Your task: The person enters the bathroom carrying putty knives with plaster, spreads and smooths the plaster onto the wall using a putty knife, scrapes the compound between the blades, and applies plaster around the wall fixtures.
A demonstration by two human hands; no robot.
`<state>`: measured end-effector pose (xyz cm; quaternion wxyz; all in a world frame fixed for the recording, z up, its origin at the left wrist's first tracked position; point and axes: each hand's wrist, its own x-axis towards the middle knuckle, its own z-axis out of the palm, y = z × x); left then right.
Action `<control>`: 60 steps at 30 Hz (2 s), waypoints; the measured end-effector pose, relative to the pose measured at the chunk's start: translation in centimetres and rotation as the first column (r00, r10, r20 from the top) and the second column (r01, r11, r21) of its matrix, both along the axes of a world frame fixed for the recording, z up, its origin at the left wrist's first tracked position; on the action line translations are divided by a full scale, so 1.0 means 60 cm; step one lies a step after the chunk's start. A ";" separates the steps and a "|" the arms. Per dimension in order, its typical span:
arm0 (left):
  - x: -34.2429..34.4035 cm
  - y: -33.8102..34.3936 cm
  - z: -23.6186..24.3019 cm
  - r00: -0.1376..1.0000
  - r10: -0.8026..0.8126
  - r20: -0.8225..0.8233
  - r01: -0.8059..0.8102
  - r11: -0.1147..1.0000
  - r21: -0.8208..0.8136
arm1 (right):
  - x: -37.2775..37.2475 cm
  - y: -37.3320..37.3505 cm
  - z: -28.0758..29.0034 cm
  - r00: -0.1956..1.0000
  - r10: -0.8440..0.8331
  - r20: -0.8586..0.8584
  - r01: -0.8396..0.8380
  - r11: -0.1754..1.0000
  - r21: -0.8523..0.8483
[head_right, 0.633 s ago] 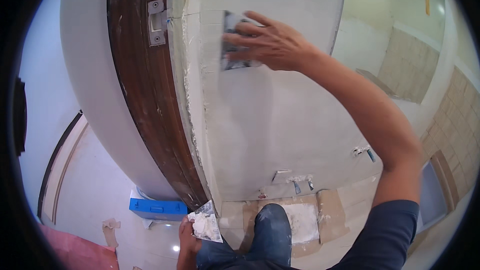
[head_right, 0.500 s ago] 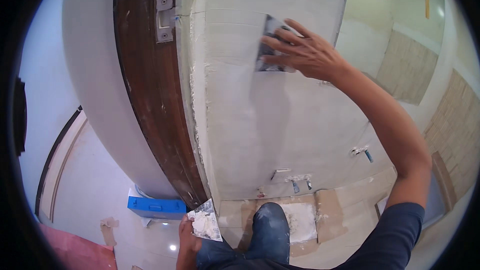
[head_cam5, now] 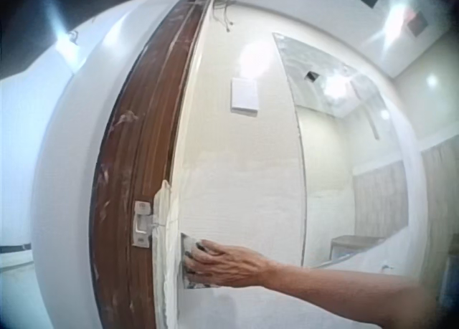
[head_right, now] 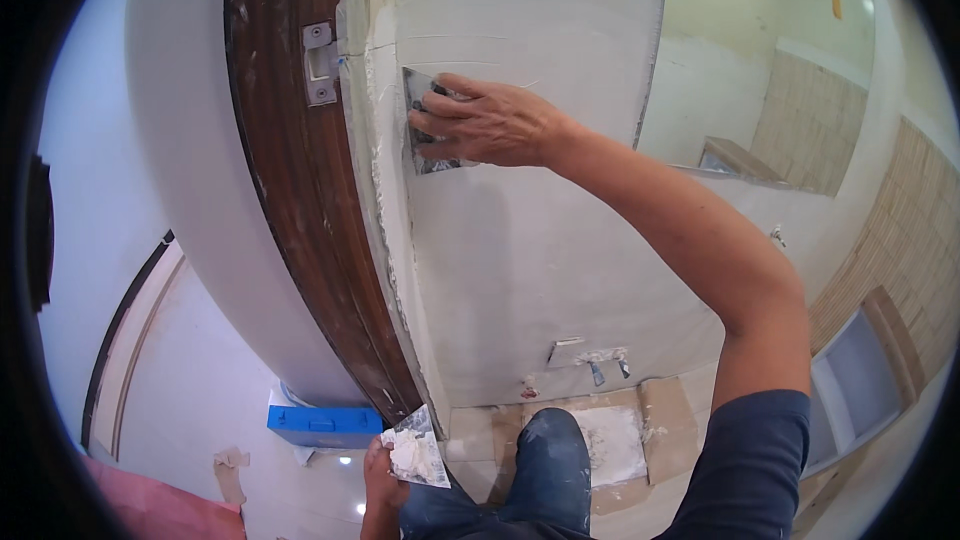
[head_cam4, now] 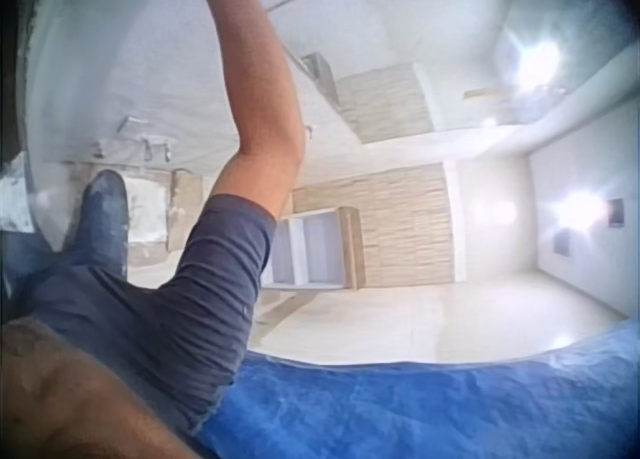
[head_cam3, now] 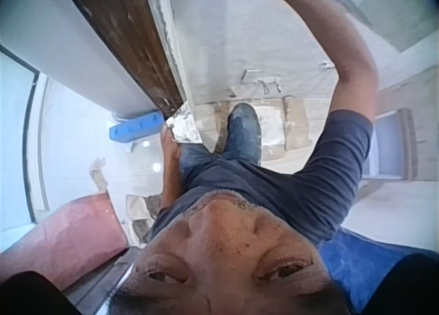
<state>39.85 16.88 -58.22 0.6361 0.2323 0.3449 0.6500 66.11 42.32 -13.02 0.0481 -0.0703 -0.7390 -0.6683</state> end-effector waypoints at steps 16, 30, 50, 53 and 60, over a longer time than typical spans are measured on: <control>-0.001 0.009 -0.010 0.994 0.063 0.094 -0.065 0.998 0.010 | 0.082 -0.065 -0.111 0.983 -0.154 -0.102 0.157 0.987 0.021; -0.011 0.001 -0.022 0.989 0.116 0.092 -0.116 0.993 -0.005 | 0.132 -0.028 -0.152 0.974 -0.208 -0.088 0.202 0.977 -0.071; -0.014 -0.012 0.006 0.993 0.097 0.073 -0.095 0.995 -0.037 | -0.059 -0.003 0.098 0.509 0.101 -0.855 0.074 0.984 0.161; -0.011 -0.013 0.018 0.990 0.108 0.087 -0.107 0.994 -0.021 | -0.058 0.001 -0.004 0.565 -0.040 -0.824 0.069 0.998 -0.001; -0.019 -0.013 -0.005 0.991 0.113 0.066 -0.113 0.994 -0.015 | -0.002 -0.032 -0.280 0.802 -0.235 -0.549 0.166 0.971 -0.172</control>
